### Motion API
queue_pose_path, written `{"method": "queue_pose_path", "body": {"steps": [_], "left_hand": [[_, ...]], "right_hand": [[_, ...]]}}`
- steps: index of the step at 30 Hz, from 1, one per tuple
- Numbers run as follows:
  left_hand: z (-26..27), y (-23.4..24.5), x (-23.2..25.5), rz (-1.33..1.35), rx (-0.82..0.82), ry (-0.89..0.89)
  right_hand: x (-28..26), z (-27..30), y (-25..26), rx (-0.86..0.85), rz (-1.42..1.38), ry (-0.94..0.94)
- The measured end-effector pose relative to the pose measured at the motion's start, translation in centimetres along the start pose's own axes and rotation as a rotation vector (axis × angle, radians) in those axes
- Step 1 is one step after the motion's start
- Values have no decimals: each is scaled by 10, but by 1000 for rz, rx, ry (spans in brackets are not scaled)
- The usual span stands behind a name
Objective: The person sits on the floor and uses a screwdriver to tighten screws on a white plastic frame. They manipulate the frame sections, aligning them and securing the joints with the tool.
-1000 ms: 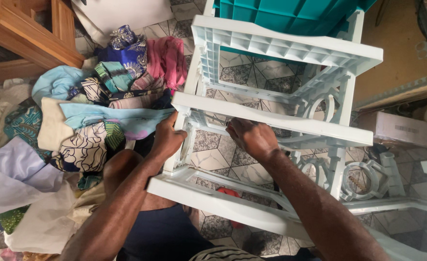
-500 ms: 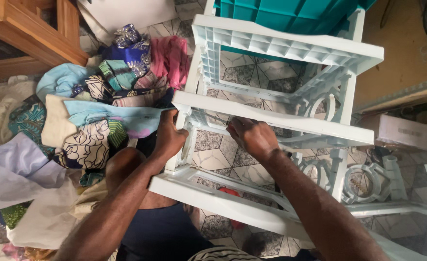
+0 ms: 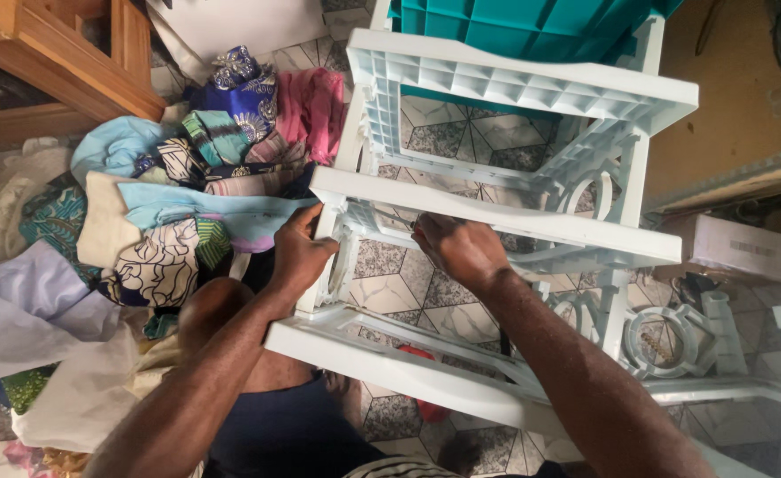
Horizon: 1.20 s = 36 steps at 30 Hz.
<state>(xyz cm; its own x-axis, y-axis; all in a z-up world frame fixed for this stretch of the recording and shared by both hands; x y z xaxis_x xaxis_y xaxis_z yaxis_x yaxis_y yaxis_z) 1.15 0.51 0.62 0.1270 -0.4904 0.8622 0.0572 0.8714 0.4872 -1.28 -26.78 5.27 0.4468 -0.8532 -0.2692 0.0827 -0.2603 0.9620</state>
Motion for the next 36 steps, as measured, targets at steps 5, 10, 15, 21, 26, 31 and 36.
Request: {"method": "queue_pose_path", "body": {"steps": [5,10,15,21,26,31,36], "left_hand": [[3,1,2,-18,8,-63],[6,-1,-11,-110,43,-257],[5,-3,-23,-112,28,-240],[3,0,-17,-64,-71,-155],[6,2,-2,-123,-68,-221],[12,-2,5,-73,8,-205],[19,2,8,-156,118,-392]], "right_hand": [[0,-8,-9,-252,-55,-175],[-7,-17,-11,-299,-400,-418],[-8,-25,-9,-186,-157,-213],[-6,-19,3,-227,-168,-194],[-5,-18,15,-88,-243,-114],[-2,-6,14,-64,-114,-30],[3,-3,11,-165,-81,-57]]}}
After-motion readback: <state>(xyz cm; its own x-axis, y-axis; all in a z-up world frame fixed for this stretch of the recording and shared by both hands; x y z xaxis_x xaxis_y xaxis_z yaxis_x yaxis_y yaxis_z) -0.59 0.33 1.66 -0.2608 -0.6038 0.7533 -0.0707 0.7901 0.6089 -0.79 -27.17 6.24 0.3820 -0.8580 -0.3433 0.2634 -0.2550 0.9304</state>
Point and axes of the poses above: each hand's wrist, its own z-axis away from the middle knuckle, its own y-axis out of the back of the hand, x = y × z, the point moved 3 cm from there along -z, towards the middle knuckle, and after that the axes turned 4 degrees about -z, right-handed, at the moved point
